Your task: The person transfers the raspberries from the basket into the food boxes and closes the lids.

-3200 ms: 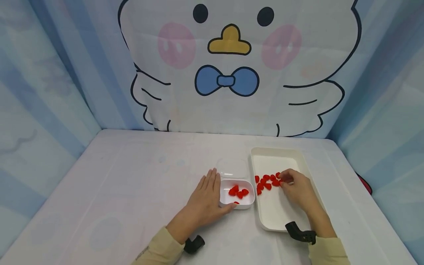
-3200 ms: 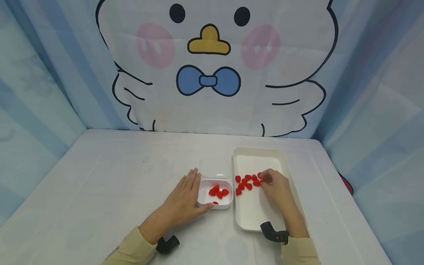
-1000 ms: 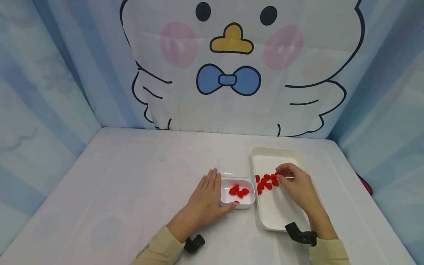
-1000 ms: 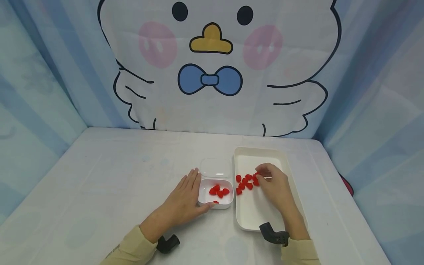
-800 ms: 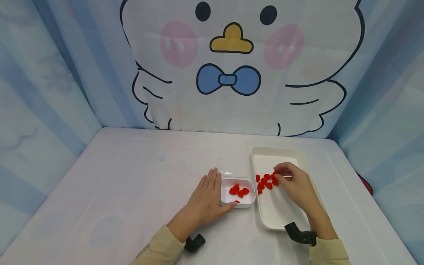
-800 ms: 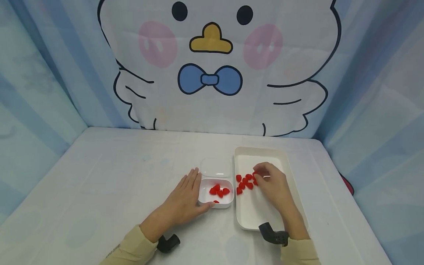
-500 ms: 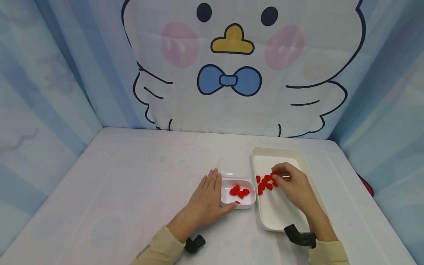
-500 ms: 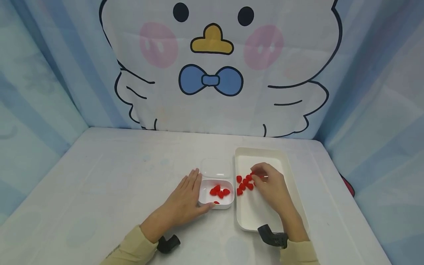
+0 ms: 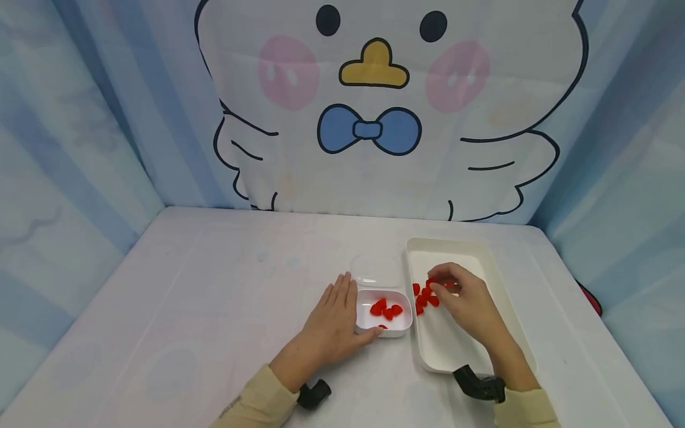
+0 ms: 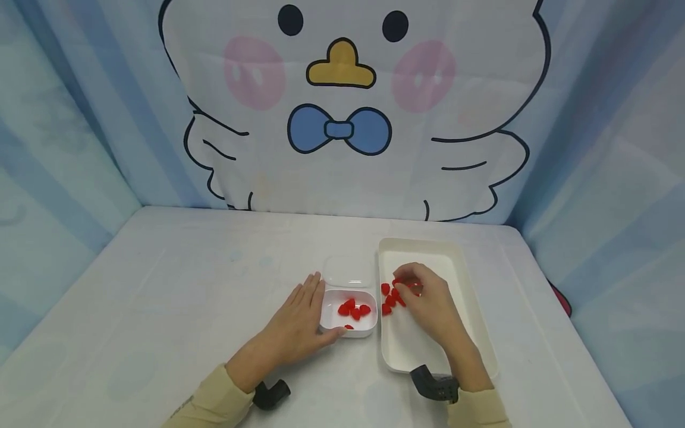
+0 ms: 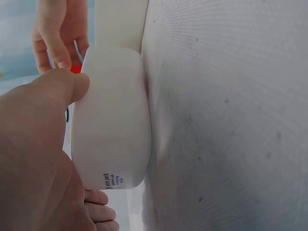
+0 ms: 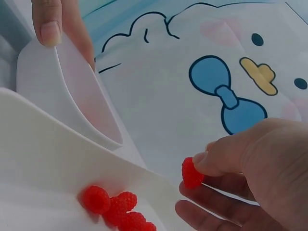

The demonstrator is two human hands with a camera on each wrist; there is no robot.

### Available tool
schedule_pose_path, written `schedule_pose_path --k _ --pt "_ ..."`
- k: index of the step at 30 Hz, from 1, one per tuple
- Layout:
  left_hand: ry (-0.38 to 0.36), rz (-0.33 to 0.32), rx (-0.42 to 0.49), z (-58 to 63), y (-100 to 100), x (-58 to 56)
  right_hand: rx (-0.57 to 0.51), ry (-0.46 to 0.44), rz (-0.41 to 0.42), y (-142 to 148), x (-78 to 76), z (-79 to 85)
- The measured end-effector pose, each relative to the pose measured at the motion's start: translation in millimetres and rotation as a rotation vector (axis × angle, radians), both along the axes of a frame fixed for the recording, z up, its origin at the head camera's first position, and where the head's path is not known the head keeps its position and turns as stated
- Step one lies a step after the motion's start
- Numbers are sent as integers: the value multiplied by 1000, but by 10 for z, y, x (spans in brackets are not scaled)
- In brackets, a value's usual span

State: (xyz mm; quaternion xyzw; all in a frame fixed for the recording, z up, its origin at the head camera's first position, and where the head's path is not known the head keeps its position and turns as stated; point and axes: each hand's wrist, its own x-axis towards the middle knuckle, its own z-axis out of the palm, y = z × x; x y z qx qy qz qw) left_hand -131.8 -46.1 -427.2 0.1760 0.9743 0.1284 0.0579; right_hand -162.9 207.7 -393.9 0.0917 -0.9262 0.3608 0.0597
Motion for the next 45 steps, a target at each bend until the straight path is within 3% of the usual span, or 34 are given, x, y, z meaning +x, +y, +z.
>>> schedule_pose_path --k 16,27,45 --pt "21 -10 1 -10 -6 1 -57 24 76 -64 25 -3" --pt "26 -9 -7 -1 1 -8 -120 9 175 -187 63 -6" --pt "32 -22 -4 -3 -15 -2 -114 43 317 -385 114 -88"
